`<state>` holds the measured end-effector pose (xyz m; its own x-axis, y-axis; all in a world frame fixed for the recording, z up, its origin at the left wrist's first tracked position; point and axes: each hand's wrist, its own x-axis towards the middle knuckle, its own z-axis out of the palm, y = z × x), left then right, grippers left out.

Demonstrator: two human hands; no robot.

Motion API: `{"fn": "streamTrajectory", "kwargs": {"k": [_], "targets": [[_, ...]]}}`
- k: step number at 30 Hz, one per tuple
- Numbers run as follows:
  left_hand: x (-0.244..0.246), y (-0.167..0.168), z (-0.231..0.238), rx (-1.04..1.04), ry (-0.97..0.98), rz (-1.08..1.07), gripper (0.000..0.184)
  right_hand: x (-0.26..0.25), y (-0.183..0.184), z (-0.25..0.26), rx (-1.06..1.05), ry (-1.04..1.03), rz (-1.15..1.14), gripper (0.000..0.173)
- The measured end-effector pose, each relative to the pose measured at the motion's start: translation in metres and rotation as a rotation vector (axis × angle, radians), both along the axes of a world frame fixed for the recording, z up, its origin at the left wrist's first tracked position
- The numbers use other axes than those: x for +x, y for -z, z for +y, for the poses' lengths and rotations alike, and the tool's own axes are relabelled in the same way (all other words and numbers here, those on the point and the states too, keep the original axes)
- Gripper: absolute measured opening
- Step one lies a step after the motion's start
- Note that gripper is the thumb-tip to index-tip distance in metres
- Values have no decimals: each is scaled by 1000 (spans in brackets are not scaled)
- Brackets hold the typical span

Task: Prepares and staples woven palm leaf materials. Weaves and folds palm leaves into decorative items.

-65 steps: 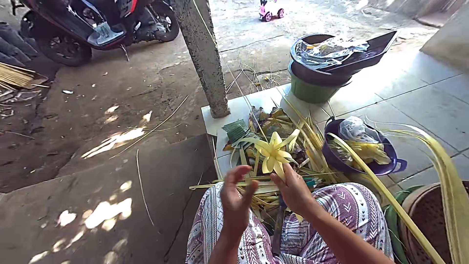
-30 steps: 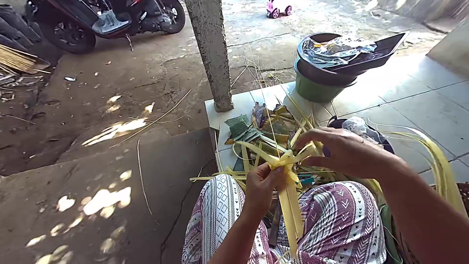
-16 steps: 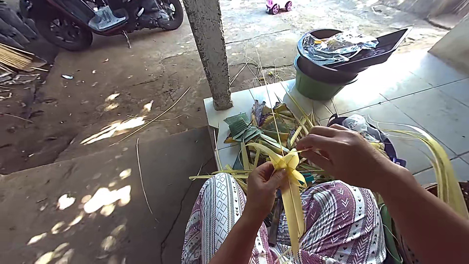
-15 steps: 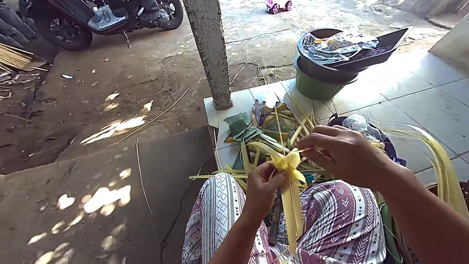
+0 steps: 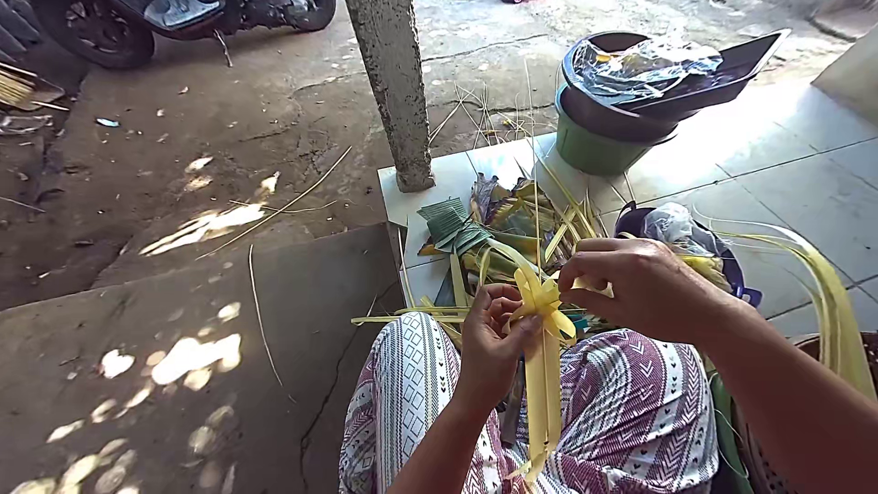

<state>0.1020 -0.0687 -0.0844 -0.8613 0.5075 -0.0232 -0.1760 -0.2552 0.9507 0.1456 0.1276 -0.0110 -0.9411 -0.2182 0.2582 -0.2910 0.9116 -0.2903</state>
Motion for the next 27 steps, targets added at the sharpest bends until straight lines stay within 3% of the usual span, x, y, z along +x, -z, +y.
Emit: {"fn": "streamTrajectory", "kwargs": {"k": [3,7,11,18,27], "targets": [[0,2,1,-20,-16,-47,21,0,1,1,-26,-21,-34,9],[1,2,5,-37,-58,-126,37,4,3,-1,-70,14,-63,21],[1,4,5,-25,-63,-95,17,4,7,-1,-29,-4,24,18],[5,6,2,-26,-44,-80,6,3,0,-6,55,25,-21,11],[3,13,0,25,2,-141,9,-5,-2,-13,141,-63,-45,8]]}}
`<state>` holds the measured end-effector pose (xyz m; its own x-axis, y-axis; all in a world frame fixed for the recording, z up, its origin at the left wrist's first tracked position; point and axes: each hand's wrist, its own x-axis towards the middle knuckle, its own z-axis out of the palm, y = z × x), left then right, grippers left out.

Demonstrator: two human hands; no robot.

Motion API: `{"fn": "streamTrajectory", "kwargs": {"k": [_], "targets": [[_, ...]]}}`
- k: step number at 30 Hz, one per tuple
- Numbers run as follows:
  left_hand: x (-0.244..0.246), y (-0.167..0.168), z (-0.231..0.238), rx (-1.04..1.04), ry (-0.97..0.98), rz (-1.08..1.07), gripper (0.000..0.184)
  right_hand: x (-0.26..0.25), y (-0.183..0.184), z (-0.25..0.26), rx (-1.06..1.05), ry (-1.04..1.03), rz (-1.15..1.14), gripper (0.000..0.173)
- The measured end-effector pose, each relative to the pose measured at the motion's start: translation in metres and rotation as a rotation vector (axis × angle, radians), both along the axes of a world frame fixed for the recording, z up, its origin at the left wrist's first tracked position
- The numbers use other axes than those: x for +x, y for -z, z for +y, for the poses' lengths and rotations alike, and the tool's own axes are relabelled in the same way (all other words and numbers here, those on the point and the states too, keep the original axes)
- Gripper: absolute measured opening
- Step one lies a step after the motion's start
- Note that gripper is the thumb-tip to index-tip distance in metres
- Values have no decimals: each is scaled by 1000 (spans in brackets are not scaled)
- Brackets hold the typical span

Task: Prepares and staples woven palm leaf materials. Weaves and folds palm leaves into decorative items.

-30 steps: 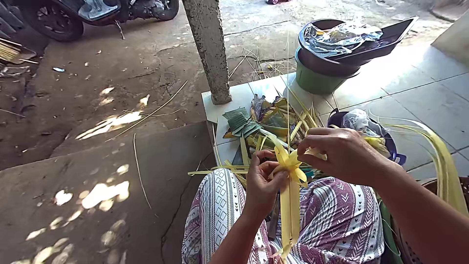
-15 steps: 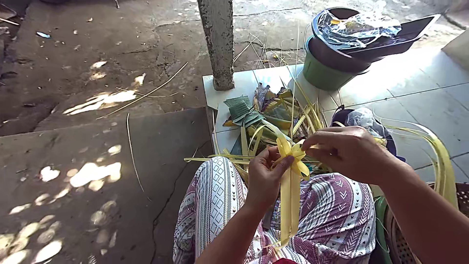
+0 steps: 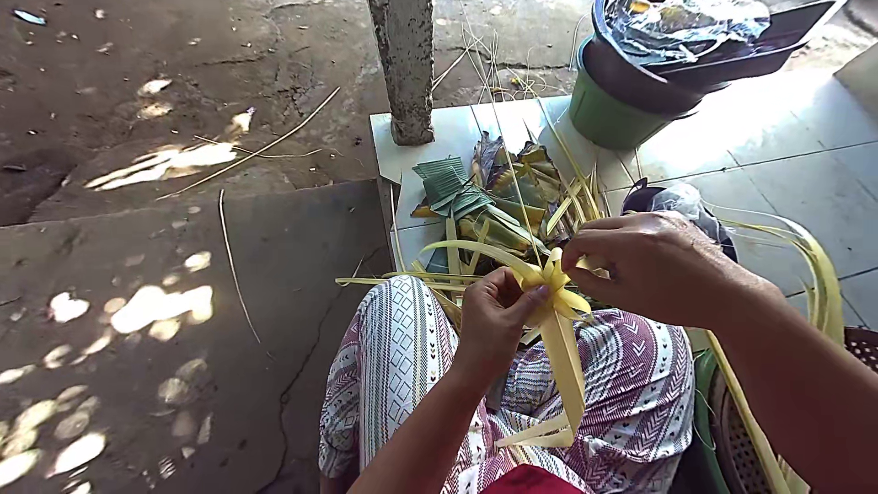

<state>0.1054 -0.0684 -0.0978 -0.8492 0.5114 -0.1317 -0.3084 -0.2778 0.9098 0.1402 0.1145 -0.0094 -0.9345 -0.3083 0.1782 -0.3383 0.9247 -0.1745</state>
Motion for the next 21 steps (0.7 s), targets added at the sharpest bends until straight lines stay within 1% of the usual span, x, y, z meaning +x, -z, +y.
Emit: {"fn": "streamTrajectory", "kwargs": {"k": [5,9,11,12,15,16,18,19,20,21], "targets": [[-3,3,-3,6,33,-23,10,-6,4,1,-16,-41,-52,8],[-4,7,-3,-34,-5,-12,11,-10,6,0,2,-67,-50,7],[-5,9,-3,-47,-44,-9,10,-14,10,1,-40,-65,-38,7],[-7,11,-3,-56,-63,-9,10,-18,14,4,-87,-50,-34,9],[-16,17,-10,-94,-120,-7,11,-33,30,26,-274,93,-10,20],[-20,19,-15,-112,-138,-4,10,-38,37,36,-329,185,17,25],[-29,24,-27,-135,-198,-28,11,-45,58,57,-361,390,80,32],[-34,26,-31,-131,-242,-50,12,-44,71,66,-354,478,42,33],[-38,28,-35,-121,-286,-77,14,-42,89,74,-340,526,-65,31],[-41,30,-38,-118,-320,-99,15,-38,113,79,-312,518,-224,29]]}}
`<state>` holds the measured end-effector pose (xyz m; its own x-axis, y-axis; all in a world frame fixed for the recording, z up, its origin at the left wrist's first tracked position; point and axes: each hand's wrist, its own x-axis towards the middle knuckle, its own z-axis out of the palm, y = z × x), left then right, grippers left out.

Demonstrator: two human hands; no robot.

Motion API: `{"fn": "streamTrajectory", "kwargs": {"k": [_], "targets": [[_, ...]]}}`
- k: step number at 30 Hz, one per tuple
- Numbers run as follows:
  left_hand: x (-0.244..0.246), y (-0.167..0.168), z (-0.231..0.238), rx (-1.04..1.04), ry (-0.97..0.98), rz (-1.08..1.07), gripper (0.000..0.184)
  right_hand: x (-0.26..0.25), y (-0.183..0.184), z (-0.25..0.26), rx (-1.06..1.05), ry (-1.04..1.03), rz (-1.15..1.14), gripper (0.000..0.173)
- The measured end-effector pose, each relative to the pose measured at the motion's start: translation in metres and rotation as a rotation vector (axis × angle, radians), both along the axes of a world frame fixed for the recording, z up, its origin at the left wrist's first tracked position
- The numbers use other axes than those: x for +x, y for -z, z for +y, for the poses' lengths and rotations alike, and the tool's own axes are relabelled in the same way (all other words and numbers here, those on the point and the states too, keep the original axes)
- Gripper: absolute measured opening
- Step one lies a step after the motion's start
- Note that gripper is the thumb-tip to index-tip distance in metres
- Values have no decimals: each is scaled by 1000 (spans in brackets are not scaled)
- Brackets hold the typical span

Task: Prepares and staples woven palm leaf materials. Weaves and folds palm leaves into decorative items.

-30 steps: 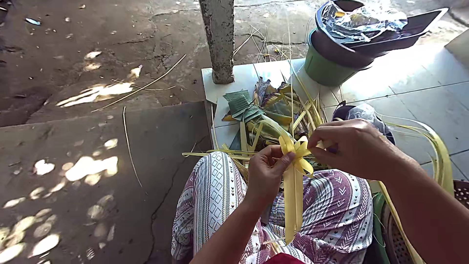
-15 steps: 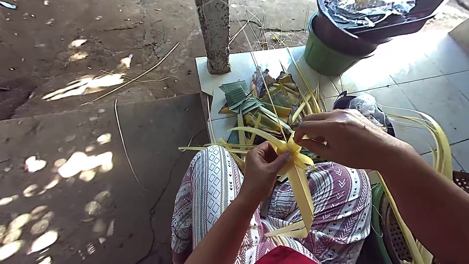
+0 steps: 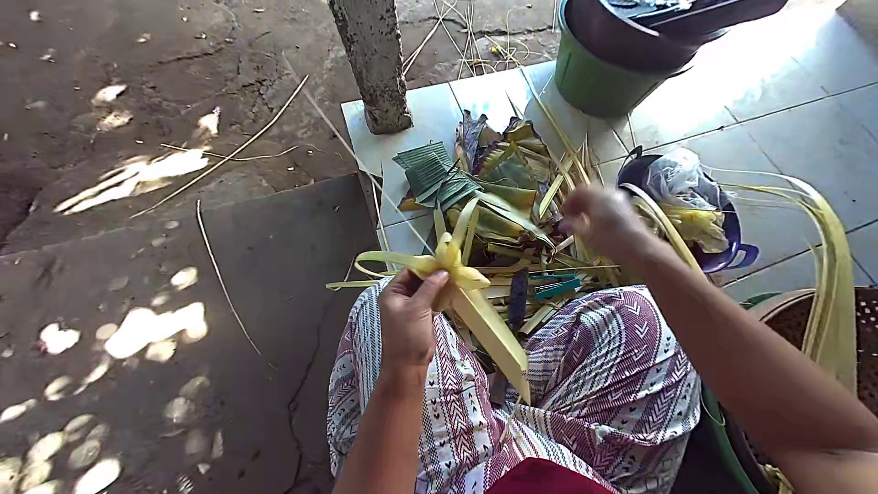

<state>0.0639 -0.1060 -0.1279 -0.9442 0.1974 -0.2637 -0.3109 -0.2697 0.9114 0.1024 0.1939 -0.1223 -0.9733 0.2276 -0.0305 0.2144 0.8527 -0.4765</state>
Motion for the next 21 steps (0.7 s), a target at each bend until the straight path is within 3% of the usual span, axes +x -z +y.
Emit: {"fn": "streamTrajectory", "kwargs": {"k": [2,4,6,9,13,16,19,21], "targets": [[-5,0,-2,2,-46,-39,16,11,52,-3,10,-104,-390,38],[-10,-1,-1,6,-73,-63,16,13,94,-13,158,-116,-735,62],[-14,-2,-2,13,-91,-77,15,11,115,-19,235,-103,-890,76],[-21,-8,-4,25,-130,-94,16,0,116,-10,243,-161,-934,67],[-27,-27,-16,93,-200,-3,20,-3,80,13,-114,-69,-794,58],[-21,-43,-21,192,-157,217,25,16,36,6,-605,23,-428,41],[-18,-51,-8,184,36,394,23,31,-8,-25,-1033,-75,-75,32],[-16,-57,8,142,152,431,21,38,-49,-50,-915,-198,28,51]]}}
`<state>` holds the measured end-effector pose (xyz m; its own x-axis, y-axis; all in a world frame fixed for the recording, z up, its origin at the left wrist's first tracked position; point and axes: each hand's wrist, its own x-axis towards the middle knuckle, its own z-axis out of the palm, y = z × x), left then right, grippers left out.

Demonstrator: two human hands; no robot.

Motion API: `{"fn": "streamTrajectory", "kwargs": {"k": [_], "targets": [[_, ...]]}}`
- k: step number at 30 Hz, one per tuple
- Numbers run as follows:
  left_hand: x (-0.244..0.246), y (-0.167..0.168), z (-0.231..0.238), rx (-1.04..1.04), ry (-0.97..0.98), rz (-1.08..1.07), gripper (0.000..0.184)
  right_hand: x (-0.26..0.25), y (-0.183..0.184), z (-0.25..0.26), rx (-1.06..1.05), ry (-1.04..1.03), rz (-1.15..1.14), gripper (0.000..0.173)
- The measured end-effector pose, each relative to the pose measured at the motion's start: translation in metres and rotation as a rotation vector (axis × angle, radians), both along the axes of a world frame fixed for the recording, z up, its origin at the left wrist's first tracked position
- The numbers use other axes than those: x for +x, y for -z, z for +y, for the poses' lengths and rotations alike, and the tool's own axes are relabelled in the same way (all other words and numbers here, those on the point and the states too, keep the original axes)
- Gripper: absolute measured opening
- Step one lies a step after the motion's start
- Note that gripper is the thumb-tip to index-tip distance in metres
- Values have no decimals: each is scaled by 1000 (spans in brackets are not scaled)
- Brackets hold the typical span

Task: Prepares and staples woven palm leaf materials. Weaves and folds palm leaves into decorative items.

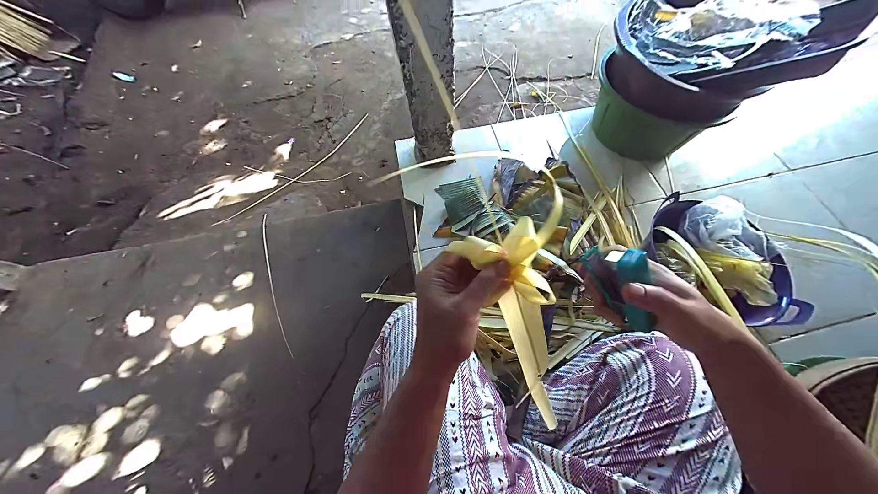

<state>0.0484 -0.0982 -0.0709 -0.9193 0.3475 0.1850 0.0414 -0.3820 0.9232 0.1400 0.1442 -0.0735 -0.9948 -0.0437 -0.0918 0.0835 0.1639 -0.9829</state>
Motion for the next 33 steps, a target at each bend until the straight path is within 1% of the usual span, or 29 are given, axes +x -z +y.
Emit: {"fn": "streamTrajectory", "kwargs": {"k": [1,2,4,7,10,14,17,21,27,33], "targets": [[2,-3,7,-30,39,13,20,3,-19,-9,179,-23,42,65],[5,-6,14,-53,77,30,18,5,-33,-15,345,-49,71,71],[13,-11,22,-111,131,64,15,10,-50,-22,557,-87,113,70],[22,-16,28,-201,139,78,14,17,-56,-23,687,-68,155,68],[29,-10,32,-229,155,72,13,23,-55,-21,715,-23,129,70],[35,-10,36,-172,197,49,20,31,-49,-23,724,24,171,62],[35,-7,35,-133,261,50,24,33,-49,-22,702,26,164,60],[31,-2,30,-148,329,152,24,34,-49,-19,706,31,147,50],[27,1,29,-137,336,150,25,33,-49,-18,721,-28,162,52],[26,2,28,-141,339,184,26,30,-45,-16,693,-29,164,44]]}}
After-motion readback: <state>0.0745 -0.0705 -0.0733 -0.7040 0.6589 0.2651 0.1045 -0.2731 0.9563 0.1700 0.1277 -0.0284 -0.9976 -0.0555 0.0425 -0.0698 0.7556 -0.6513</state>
